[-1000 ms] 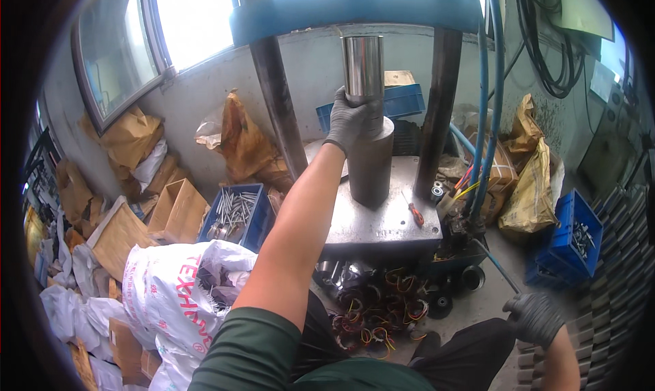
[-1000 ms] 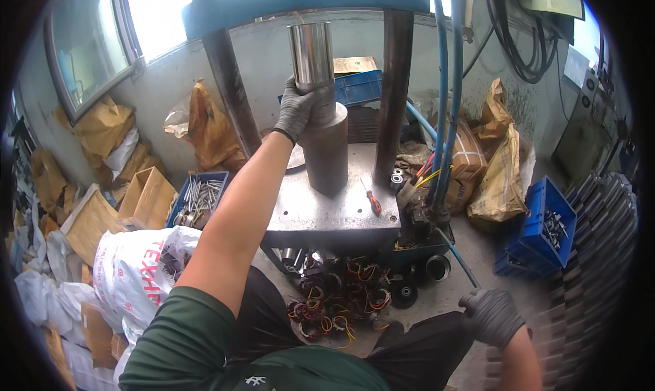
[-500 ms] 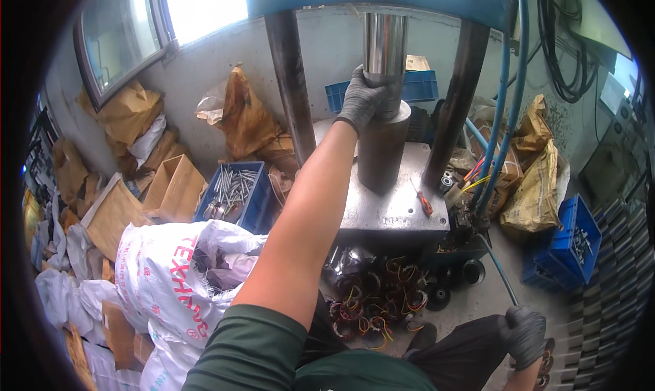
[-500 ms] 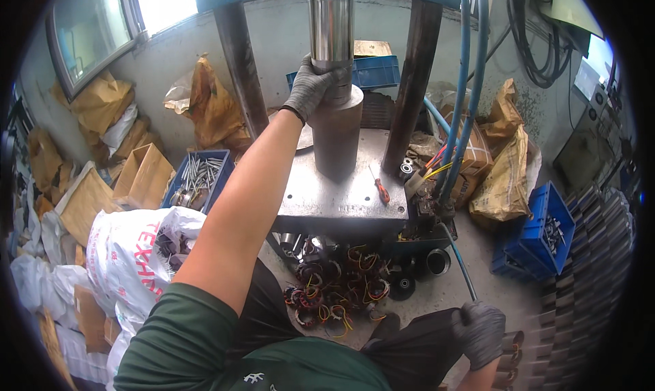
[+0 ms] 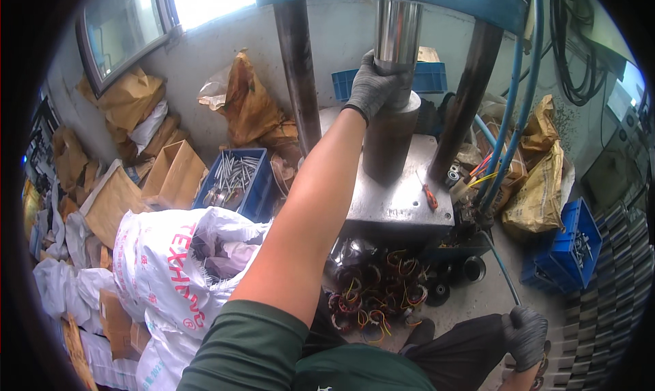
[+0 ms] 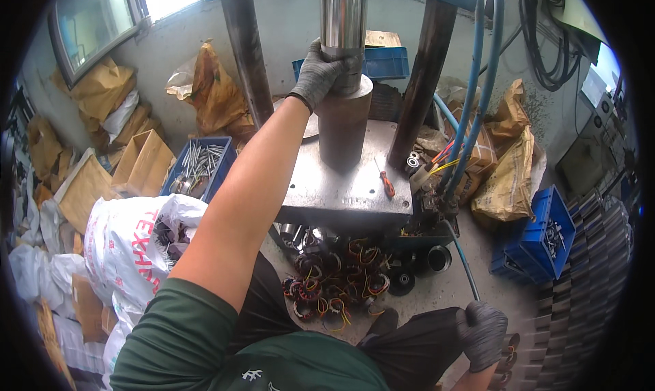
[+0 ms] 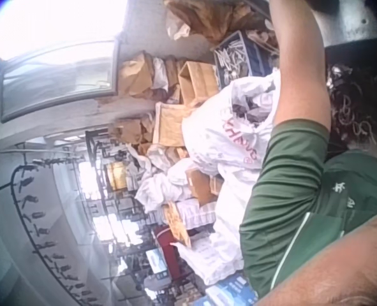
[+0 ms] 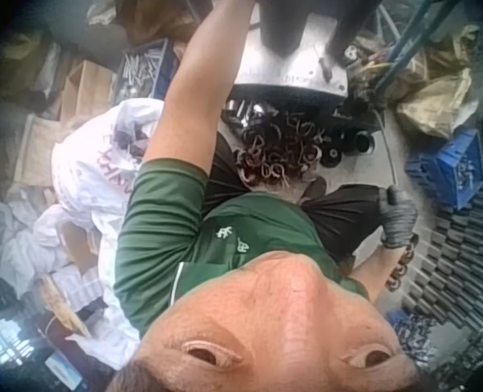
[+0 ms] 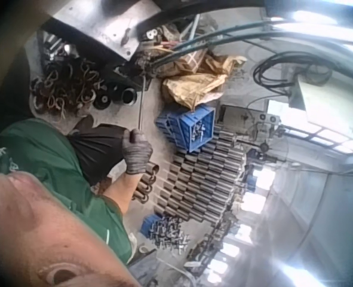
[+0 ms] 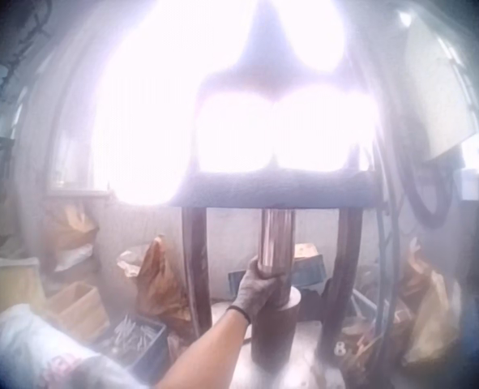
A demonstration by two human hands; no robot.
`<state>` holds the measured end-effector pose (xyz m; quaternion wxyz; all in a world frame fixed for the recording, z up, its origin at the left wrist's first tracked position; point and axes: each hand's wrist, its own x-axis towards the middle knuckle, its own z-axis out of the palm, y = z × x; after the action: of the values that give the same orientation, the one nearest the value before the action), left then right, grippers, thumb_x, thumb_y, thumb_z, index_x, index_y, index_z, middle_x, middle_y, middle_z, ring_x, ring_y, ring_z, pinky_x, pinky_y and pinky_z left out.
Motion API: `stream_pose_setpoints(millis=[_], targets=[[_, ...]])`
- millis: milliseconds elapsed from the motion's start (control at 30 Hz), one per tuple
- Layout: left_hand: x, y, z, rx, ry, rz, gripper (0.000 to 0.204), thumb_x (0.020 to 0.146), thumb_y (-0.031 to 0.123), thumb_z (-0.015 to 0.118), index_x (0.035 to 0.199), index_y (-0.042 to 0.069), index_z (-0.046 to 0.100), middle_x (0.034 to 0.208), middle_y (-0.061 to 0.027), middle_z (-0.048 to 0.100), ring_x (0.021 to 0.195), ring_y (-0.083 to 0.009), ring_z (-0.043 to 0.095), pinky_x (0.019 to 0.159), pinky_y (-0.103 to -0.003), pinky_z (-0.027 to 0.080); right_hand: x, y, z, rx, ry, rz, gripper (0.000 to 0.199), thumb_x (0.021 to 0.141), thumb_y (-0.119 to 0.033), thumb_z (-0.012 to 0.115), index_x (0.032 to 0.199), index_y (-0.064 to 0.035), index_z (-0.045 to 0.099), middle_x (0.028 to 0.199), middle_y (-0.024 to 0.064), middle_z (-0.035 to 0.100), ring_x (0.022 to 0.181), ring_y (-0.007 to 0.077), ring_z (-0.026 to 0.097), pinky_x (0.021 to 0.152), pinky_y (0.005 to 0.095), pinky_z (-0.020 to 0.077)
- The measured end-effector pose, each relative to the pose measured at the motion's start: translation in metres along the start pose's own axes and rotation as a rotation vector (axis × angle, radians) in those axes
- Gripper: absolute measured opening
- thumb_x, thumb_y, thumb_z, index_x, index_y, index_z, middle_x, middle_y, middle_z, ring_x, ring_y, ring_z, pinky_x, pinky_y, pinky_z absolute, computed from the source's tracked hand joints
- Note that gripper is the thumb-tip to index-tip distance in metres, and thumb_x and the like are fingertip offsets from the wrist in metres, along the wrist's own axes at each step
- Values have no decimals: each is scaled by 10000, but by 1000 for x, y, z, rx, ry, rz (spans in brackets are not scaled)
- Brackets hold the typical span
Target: Assembling motor components by pressing a stator into a cylindrical metal housing using a hydraulic press.
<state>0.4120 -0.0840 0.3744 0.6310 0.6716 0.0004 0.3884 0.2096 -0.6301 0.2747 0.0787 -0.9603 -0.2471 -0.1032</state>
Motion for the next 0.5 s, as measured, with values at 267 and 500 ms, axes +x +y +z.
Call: stream_pose_setpoints(millis=[267, 500], targets=[[1, -3, -1, 77, 32, 20, 926, 717, 202, 973, 1460, 83, 435, 1302, -118, 643, 1207, -252, 628, 1059, -360, 531, 2, -1, -3, 0, -13, -22, 198, 790, -202, 741, 715, -59, 626, 710, 195, 610, 709, 411, 637, 638, 494, 489], [-10, 11, 5, -427, -35, -98, 551, 860, 191, 803, 1304, 40, 513, 1209, -119, 636, 1102, -184, 634, 985, -318, 560, 6, -3, -15, 79, -79, -49, 96, 776, -145, 719, 796, -55, 696, 827, 177, 679, 769, 400, 672, 695, 482, 541]])
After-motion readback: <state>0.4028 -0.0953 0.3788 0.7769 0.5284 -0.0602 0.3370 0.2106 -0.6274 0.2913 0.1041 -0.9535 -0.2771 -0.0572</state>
